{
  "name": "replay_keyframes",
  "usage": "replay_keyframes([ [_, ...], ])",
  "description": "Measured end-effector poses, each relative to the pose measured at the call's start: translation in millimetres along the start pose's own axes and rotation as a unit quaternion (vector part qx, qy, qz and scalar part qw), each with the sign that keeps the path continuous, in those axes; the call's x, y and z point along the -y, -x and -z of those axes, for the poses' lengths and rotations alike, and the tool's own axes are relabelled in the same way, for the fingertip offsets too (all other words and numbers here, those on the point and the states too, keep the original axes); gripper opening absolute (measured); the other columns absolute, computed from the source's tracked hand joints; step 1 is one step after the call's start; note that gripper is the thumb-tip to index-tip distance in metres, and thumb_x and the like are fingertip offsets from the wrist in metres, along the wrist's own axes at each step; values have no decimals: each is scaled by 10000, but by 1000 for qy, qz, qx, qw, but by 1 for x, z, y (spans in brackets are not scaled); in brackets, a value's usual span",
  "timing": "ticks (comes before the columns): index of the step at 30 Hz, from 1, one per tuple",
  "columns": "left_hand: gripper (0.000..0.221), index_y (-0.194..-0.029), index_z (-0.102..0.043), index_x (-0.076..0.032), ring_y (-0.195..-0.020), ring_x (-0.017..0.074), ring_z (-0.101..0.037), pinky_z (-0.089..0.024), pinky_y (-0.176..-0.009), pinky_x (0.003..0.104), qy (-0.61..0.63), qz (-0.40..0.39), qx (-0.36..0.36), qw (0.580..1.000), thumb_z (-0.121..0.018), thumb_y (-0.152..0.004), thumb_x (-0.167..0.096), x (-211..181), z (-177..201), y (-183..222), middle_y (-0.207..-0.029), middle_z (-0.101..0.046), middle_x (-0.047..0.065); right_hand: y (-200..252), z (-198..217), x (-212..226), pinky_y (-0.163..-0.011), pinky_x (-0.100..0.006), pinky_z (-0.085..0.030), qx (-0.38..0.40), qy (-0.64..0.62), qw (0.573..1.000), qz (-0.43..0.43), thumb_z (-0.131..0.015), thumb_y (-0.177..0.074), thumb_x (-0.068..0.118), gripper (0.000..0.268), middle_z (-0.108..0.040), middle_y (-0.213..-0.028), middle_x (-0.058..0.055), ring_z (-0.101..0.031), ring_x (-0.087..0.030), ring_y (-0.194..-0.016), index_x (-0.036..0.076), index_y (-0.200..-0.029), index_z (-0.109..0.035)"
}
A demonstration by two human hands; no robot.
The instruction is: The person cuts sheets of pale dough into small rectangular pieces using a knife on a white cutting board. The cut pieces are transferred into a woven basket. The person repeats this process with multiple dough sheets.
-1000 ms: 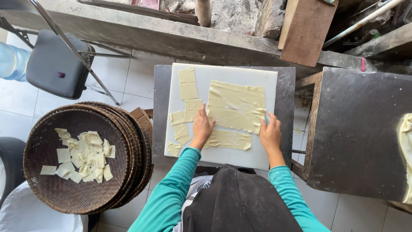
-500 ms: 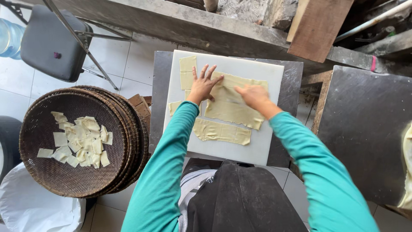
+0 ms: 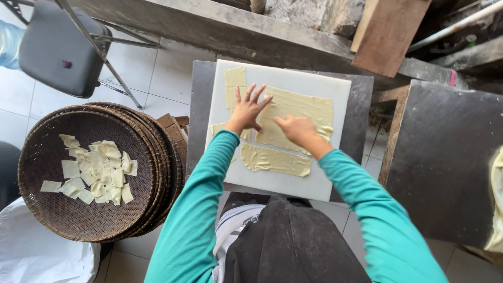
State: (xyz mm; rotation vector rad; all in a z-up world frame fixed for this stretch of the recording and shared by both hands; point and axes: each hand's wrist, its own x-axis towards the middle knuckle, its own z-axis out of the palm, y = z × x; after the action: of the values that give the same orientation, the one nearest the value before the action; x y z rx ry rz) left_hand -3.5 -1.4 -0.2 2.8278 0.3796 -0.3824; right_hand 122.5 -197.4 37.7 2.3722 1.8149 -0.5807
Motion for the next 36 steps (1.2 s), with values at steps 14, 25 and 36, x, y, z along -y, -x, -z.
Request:
replay_keyframes([
  [14, 1448, -1609, -182, -439, -1580, 351, -36, 5, -1168, 783, -17, 23, 32, 999, -979, -406, -568, -4, -2, 6, -1718, -71, 26, 183, 15, -118, -714, -505, -590, 64, 51, 972, -219, -472, -1009, 307, 402, -692, -1060, -119, -745, -359, -860, 345, -1407, -513],
  [25, 655, -1659, -195, -98, -1605, 238, -166, -71, -1281, 584, 90, 45, -204, 974, -408, -1048, -198, -43, -98, -32, -1737, -187, 68, -68, -46, 16, -859, -543, -538, -171, -357, 871, -290, -486, -947, 146, 573, -688, -1038, -345, -685, -497, -975, 82, -1514, -433],
  [36, 588, -1621, -331, -123, -1558, 186, -291, -90, -1266, 587, 70, 61, -249, 964, -431, -1055, -248, -37, -118, -34, -1699, -284, 16, 44, -89, 142, -746, -589, -532, -80, -249, 900, -350, -513, -913, 102, 703, -669, -981, -305, -668, -489, -850, 102, -1591, -328],
])
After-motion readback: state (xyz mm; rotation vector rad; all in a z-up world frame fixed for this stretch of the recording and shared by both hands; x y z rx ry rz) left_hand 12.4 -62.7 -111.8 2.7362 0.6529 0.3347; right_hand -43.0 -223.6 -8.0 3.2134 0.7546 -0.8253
